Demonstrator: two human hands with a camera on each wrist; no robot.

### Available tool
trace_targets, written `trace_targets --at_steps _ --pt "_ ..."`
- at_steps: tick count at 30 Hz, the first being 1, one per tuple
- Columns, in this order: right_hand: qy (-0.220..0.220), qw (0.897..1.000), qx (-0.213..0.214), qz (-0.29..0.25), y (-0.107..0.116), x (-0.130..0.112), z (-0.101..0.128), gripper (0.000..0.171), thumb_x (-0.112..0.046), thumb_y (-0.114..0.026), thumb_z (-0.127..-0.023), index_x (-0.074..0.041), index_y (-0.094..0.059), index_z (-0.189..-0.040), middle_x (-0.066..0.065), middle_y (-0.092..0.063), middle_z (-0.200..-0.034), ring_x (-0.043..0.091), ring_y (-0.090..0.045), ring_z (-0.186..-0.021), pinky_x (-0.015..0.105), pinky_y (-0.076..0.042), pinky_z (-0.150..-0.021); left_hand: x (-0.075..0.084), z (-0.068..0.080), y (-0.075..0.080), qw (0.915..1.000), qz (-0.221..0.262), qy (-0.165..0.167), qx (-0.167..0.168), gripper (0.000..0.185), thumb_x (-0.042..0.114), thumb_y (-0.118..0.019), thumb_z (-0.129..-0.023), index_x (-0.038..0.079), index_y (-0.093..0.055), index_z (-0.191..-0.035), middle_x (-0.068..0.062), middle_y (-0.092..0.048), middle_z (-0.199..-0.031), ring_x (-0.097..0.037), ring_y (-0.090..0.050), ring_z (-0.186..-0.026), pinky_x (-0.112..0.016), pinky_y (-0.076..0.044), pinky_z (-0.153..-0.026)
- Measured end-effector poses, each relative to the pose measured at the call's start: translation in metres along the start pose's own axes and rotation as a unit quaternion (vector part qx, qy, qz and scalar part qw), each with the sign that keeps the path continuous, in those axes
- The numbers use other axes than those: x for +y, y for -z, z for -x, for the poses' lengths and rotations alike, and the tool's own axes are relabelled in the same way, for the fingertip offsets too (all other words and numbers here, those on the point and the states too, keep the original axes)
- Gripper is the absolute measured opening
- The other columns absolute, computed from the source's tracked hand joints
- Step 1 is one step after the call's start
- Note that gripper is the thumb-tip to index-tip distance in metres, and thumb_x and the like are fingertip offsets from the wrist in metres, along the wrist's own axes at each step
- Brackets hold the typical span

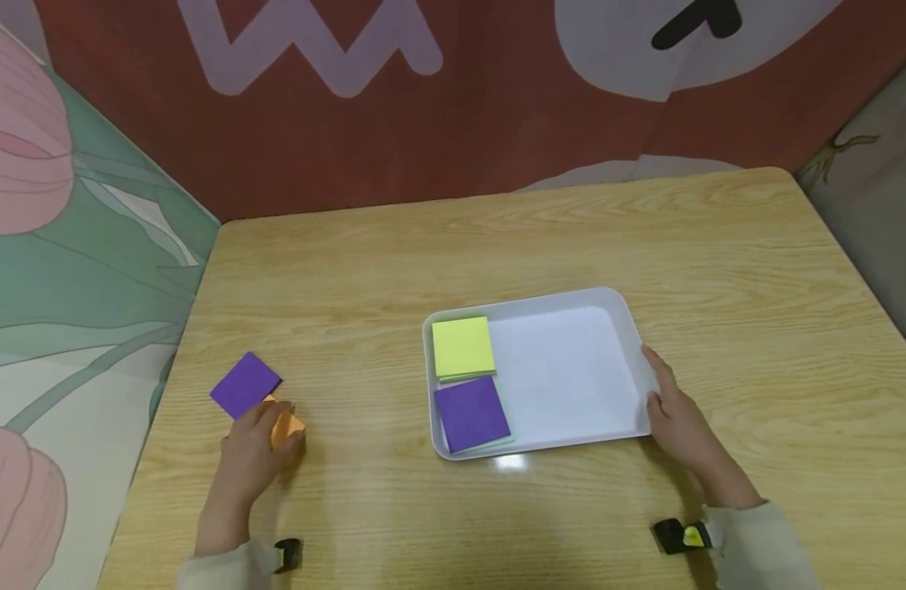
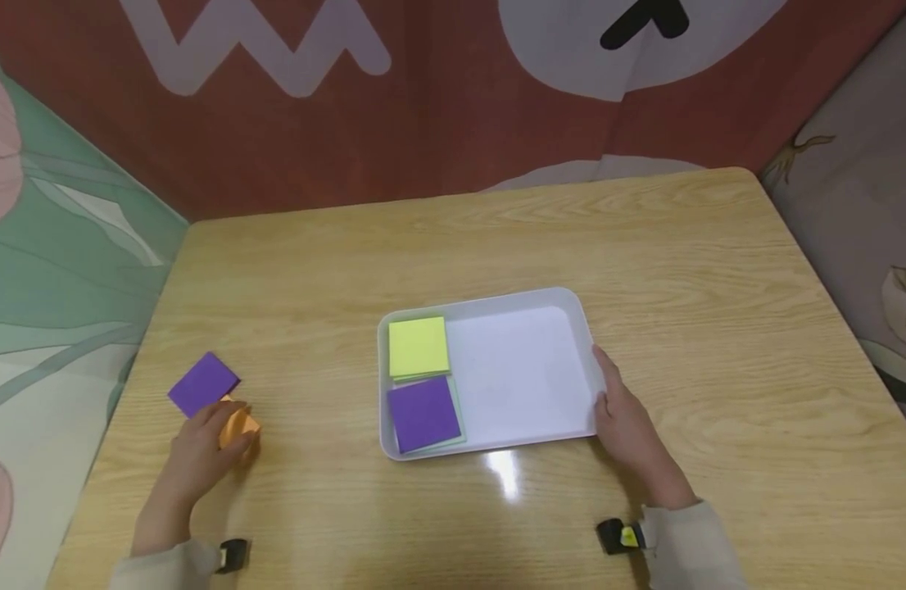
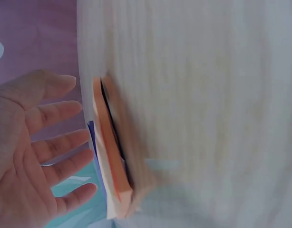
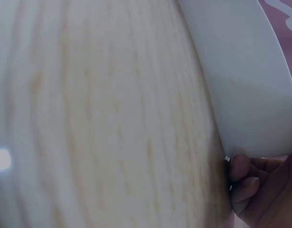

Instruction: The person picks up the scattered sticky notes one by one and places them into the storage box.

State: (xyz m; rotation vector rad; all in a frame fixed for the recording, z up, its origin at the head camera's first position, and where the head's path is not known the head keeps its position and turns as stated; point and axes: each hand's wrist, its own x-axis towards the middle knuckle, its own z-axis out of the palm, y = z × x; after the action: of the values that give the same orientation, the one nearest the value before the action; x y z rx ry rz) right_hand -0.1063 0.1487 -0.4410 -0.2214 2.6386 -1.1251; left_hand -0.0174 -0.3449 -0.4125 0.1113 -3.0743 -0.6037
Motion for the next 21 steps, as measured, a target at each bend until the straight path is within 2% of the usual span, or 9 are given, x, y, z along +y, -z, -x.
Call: trace_targets --at_steps 3,10,17,21 --pt "0.009 1.0 0.008 0.001 -0.001 0.001 0.0 0.057 0.002 -0.026 -0.088 -0.008 -0.001 -0.138 0.037 -0.019 -0.129 0.053 -0.024 -0.11 0.059 -0.024 -0.084 -0.002 0.001 -0.001 1.0 0.0 0.007 -0.005 0.037 0.012 -0.063 -0.074 -0.001 -0.053 -0.108 -0.023 -0.048 -0.107 -0.044 -0.042 -0.096 -0.06 -0.032 -0.067" --pt "0.01 1.0 0.009 -0.002 -0.001 0.002 -0.001 0.057 0.002 -0.026 -0.088 -0.009 -0.001 -0.138 0.037 -0.019 -0.129 0.053 -0.023 -0.111 0.059 -0.023 -0.085 -0.007 0.003 -0.001 0.996 0.011 0.052 -0.071 0.045 0.019 -0.059 -0.078 0.0 -0.045 -0.117 -0.028 -0.032 -0.123 -0.051 -0.027 -0.107 -0.066 -0.022 -0.075" --pt "-0.001 1.0 0.001 -0.005 0.0 0.0 0.0 0.056 0.0 -0.025 -0.089 -0.009 0.0 -0.138 0.037 -0.017 -0.129 0.053 -0.022 -0.112 0.059 -0.022 -0.086 -0.013 0.005 0.001 0.995 0.0 0.063 -0.078 0.054 0.019 -0.063 -0.074 0.003 -0.041 -0.121 -0.029 -0.028 -0.124 -0.055 -0.025 -0.105 -0.067 -0.022 -0.07" --pt "-0.003 1.0 -0.002 -0.007 0.0 -0.001 0.0 0.056 0.0 -0.025 -0.089 -0.009 0.0 -0.138 0.037 -0.017 -0.13 0.053 -0.021 -0.112 0.059 -0.021 -0.086 -0.016 0.007 0.004 0.993 -0.01 0.079 -0.087 0.058 0.021 -0.063 -0.074 0.003 -0.037 -0.123 -0.029 -0.027 -0.124 -0.056 -0.025 -0.105 -0.068 -0.023 -0.068"
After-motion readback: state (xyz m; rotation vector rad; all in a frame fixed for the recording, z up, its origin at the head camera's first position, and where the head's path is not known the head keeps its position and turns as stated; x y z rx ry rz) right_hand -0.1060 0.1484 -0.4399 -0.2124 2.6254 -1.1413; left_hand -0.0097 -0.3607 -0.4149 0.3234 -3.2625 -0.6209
